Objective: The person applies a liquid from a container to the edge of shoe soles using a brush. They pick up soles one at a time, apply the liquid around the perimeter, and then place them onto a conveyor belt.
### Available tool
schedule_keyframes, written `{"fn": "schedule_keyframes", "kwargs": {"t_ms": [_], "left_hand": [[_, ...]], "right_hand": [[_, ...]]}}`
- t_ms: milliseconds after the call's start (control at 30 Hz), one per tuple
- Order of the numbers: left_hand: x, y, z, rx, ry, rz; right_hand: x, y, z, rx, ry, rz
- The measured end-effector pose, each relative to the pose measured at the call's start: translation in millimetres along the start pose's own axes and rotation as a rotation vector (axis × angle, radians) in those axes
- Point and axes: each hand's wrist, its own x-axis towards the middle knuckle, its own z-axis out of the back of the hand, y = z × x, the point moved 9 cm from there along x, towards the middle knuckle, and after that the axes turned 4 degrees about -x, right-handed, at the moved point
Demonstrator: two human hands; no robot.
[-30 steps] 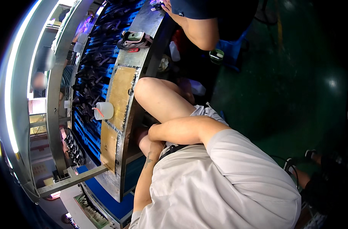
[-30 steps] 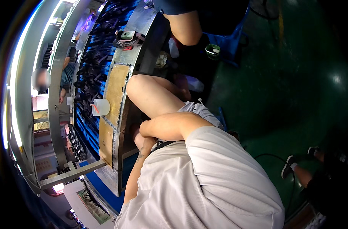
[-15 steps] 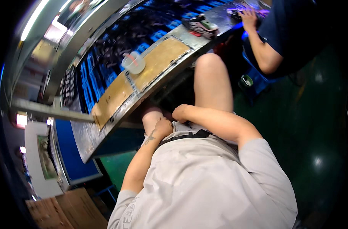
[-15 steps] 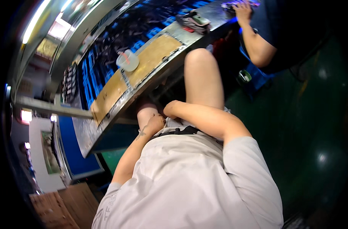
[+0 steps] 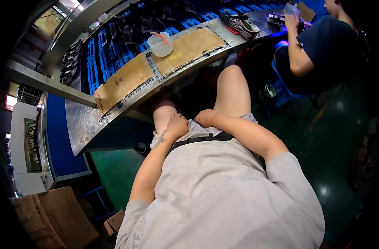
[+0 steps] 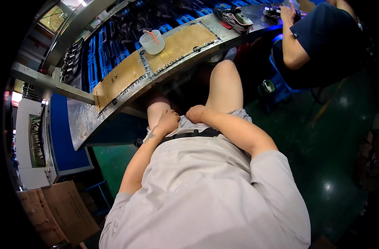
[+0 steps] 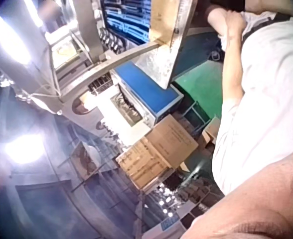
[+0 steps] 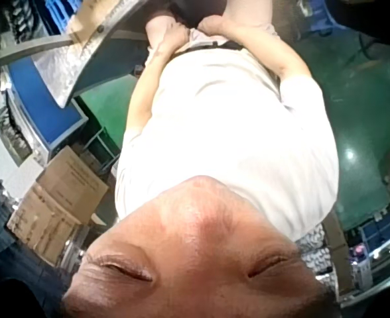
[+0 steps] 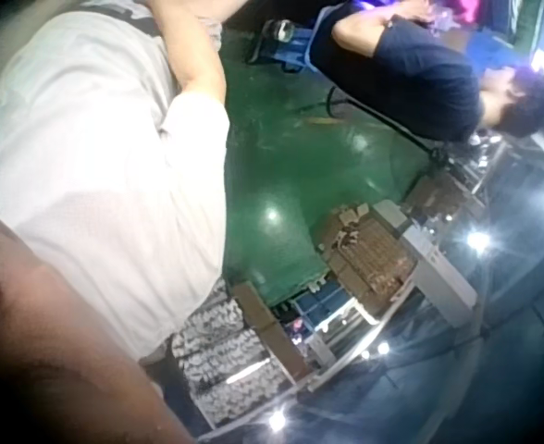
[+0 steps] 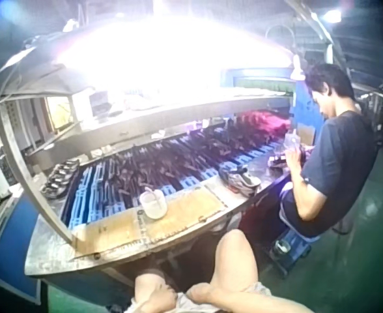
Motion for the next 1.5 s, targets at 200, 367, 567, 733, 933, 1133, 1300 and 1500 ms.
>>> {"fn": "schedule_keyframes", "kwargs": {"t_ms": [200, 367, 567, 733, 933, 1133, 1300, 1500], "left_hand": [[-11, 25, -14, -0.064, -0.056, 0.107], [-22, 9, 16, -0.164, -0.198, 0.011], [-25, 3, 26, -0.182, -0.271, -0.037], [-24, 0, 26, -0.181, -0.306, -0.062], [-25, 0, 27, -0.218, -0.321, -0.054], [-30, 0, 32, -0.242, -0.374, -0.062], [-30, 1, 33, -0.251, -0.389, -0.057], [-25, -4, 37, -0.263, -0.377, -0.077]], "right_hand": [[8, 17, 16, -0.005, -0.103, 0.04], [10, 12, 15, 0.011, -0.062, 0.048], [6, 12, 16, 0.041, -0.082, 0.043], [3, 11, 17, 0.044, -0.104, 0.033], [4, 9, 16, 0.063, -0.105, 0.044], [8, 12, 15, 0.073, -0.113, 0.07], [11, 10, 13, 0.059, -0.112, 0.071], [7, 6, 12, 0.058, -0.113, 0.043]]}}
